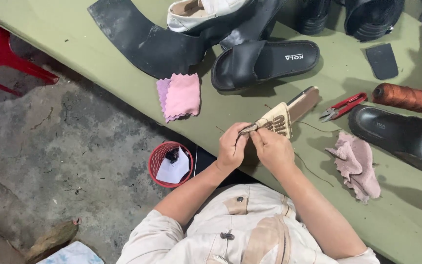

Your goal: The person is repairing a beige slide sandal by hand-sewing the strap to the sole. They use a needle and thread to stitch the material, pulling the thread tight and cutting excess thread with pliers. The workspace contains various other shoes and tools.

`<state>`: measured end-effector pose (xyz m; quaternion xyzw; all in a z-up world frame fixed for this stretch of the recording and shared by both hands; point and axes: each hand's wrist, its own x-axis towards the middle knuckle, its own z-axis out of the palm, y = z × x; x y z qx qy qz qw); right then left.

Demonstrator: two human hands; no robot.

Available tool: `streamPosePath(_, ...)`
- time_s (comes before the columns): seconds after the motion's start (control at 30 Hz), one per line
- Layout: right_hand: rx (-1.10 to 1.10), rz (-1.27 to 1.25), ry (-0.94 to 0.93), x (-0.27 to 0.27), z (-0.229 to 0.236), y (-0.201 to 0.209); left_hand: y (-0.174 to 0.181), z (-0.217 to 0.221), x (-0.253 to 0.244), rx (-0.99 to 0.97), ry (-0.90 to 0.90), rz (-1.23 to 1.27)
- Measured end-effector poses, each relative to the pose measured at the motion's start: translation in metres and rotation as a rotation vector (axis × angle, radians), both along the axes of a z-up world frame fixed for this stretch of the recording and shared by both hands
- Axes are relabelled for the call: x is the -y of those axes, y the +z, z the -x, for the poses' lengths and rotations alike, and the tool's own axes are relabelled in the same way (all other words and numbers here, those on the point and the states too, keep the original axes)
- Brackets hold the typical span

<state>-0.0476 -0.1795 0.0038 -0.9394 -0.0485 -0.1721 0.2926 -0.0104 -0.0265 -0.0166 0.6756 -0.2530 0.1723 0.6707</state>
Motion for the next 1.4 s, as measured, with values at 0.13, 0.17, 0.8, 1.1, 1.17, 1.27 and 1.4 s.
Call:
streamPosePath(0.13, 0.052, 0.077, -0.018, -0.003, -0.007, -0.010, 0.002, -0.003, -0.002, -0.026, 0.010, 0.022)
streamPosePath(0.17, 0.078, 0.142, -0.034, -0.005, -0.008, -0.013, 0.000, -0.002, -0.003, -0.073, 0.011, 0.033)
streamPosePath(0.8, -0.387, -0.270, 0.102, 0.005, -0.025, 0.038, 0.001, -0.007, 0.012, -0.353, 0.062, 0.136)
streamPosePath(1.1, -0.881, -1.762, 0.214, -0.007, 0.005, 0.007, -0.034, -0.028, 0.015, -0.451, 0.115, 0.198)
streamPosePath(1.17, -0.852, -1.745, 0.186, 0.005, 0.020, -0.006, -0.014, -0.021, 0.012, -0.450, 0.090, 0.173)
streamPosePath(1.27, -0.801, -1.682, 0.165, 0.021, 0.025, -0.005, -0.003, -0.019, 0.008, -0.443, 0.051, 0.122)
streamPosePath(1.4, -0.784, -1.550, 0.167, 0.024, 0.034, 0.007, -0.003, -0.016, 0.009, -0.410, 0.023, 0.135)
